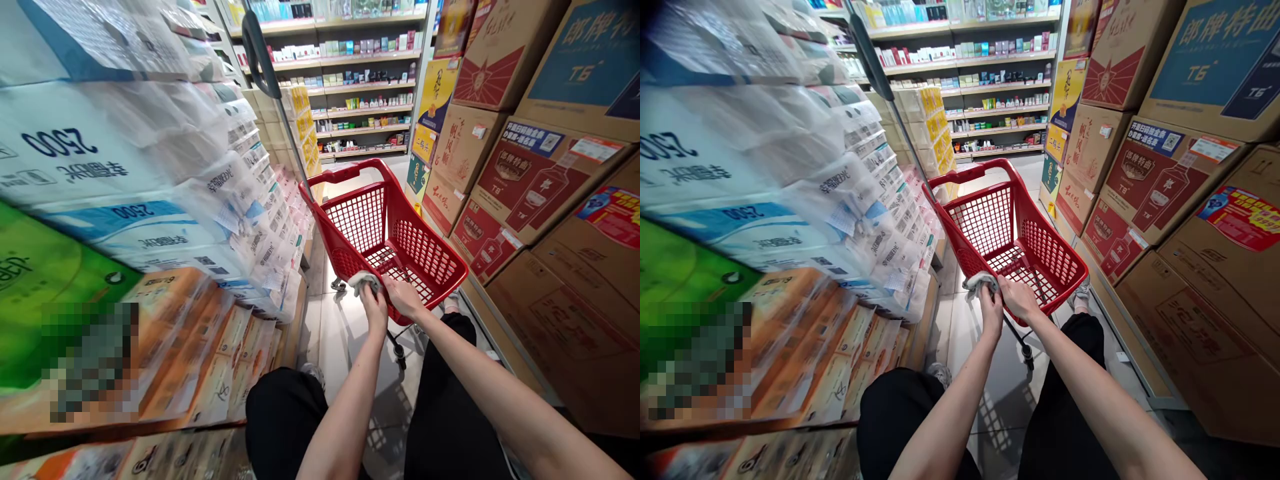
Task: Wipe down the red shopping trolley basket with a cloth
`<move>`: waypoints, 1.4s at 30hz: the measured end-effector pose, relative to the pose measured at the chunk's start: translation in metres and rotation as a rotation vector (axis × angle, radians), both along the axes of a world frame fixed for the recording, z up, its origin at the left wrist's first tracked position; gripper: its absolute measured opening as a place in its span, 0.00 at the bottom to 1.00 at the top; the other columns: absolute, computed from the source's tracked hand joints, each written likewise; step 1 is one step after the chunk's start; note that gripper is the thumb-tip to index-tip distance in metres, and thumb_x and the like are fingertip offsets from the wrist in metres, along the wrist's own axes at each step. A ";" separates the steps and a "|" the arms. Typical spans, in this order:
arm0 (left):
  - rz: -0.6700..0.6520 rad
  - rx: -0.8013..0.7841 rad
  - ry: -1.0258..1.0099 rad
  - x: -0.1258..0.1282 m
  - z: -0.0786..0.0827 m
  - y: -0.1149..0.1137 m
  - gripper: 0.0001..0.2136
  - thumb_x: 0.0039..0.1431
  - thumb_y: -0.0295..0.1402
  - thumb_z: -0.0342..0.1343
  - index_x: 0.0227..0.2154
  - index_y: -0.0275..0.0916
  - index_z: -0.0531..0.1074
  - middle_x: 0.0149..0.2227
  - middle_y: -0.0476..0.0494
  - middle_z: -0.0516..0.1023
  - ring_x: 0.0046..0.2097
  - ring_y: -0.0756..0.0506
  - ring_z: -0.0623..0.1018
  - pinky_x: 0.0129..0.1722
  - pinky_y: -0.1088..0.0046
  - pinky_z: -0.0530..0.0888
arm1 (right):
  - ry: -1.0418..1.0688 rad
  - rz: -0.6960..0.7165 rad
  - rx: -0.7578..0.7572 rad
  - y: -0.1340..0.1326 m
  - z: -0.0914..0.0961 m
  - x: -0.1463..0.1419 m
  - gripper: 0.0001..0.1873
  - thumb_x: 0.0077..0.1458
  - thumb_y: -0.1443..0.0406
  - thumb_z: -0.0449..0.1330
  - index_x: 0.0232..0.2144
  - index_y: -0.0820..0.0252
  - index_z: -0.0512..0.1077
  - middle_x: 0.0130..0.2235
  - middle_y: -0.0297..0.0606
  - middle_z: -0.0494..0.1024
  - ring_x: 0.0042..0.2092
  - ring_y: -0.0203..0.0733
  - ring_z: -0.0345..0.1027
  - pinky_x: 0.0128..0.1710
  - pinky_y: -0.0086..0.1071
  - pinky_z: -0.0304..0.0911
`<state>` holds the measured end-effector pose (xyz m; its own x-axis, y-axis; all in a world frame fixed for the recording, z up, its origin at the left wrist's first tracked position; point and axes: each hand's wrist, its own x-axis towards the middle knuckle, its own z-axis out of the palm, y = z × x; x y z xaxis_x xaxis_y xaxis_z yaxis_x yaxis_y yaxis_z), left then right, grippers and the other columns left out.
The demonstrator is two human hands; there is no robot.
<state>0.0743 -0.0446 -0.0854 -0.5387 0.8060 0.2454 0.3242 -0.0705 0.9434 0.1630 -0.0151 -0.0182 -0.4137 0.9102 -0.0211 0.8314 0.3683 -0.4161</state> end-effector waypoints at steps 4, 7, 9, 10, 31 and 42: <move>-0.024 -0.028 -0.072 0.013 -0.012 -0.015 0.17 0.56 0.33 0.48 0.48 0.38 0.61 0.47 0.38 0.69 0.50 0.44 0.69 0.52 0.65 0.64 | -0.013 -0.001 0.003 -0.004 0.000 0.001 0.36 0.61 0.53 0.24 0.34 0.57 0.70 0.33 0.41 0.75 0.36 0.42 0.68 0.33 0.29 0.52; -0.003 -0.053 -0.087 0.017 -0.013 -0.019 0.16 0.56 0.34 0.48 0.47 0.38 0.61 0.46 0.39 0.69 0.49 0.45 0.69 0.50 0.67 0.65 | -0.011 0.003 0.015 -0.008 0.000 0.003 0.36 0.61 0.52 0.24 0.35 0.57 0.70 0.33 0.41 0.76 0.37 0.42 0.68 0.33 0.30 0.52; 0.058 -0.058 -0.085 0.014 -0.010 -0.014 0.16 0.57 0.34 0.46 0.49 0.39 0.60 0.48 0.39 0.67 0.50 0.45 0.68 0.50 0.68 0.64 | -0.010 0.007 0.017 -0.012 0.001 0.003 0.36 0.61 0.52 0.24 0.36 0.57 0.70 0.33 0.40 0.76 0.37 0.42 0.68 0.33 0.29 0.52; 0.103 -0.056 -0.082 0.011 -0.008 -0.010 0.16 0.57 0.34 0.46 0.49 0.39 0.59 0.49 0.38 0.66 0.51 0.45 0.67 0.51 0.67 0.63 | -0.009 0.008 0.017 -0.014 0.001 0.002 0.36 0.61 0.52 0.24 0.37 0.56 0.70 0.33 0.40 0.76 0.36 0.42 0.68 0.32 0.29 0.52; 0.028 -0.057 0.002 -0.028 0.014 -0.017 0.11 0.52 0.30 0.49 0.38 0.39 0.71 0.42 0.41 0.72 0.48 0.43 0.69 0.51 0.63 0.64 | 0.058 0.012 0.014 -0.041 0.004 -0.008 0.37 0.60 0.50 0.24 0.41 0.56 0.69 0.34 0.40 0.76 0.38 0.40 0.68 0.34 0.29 0.51; -0.075 0.038 -0.180 0.008 -0.021 -0.055 0.12 0.54 0.31 0.48 0.39 0.39 0.73 0.47 0.41 0.70 0.50 0.44 0.68 0.52 0.66 0.63 | 0.035 -0.043 -0.002 -0.038 0.006 -0.005 0.40 0.58 0.49 0.22 0.35 0.59 0.70 0.34 0.43 0.76 0.38 0.43 0.68 0.35 0.31 0.52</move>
<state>0.0827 -0.0999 -0.1068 -0.5158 0.8373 0.1816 0.1426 -0.1251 0.9818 0.1579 -0.0530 -0.0125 -0.3747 0.9271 -0.0095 0.8315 0.3315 -0.4458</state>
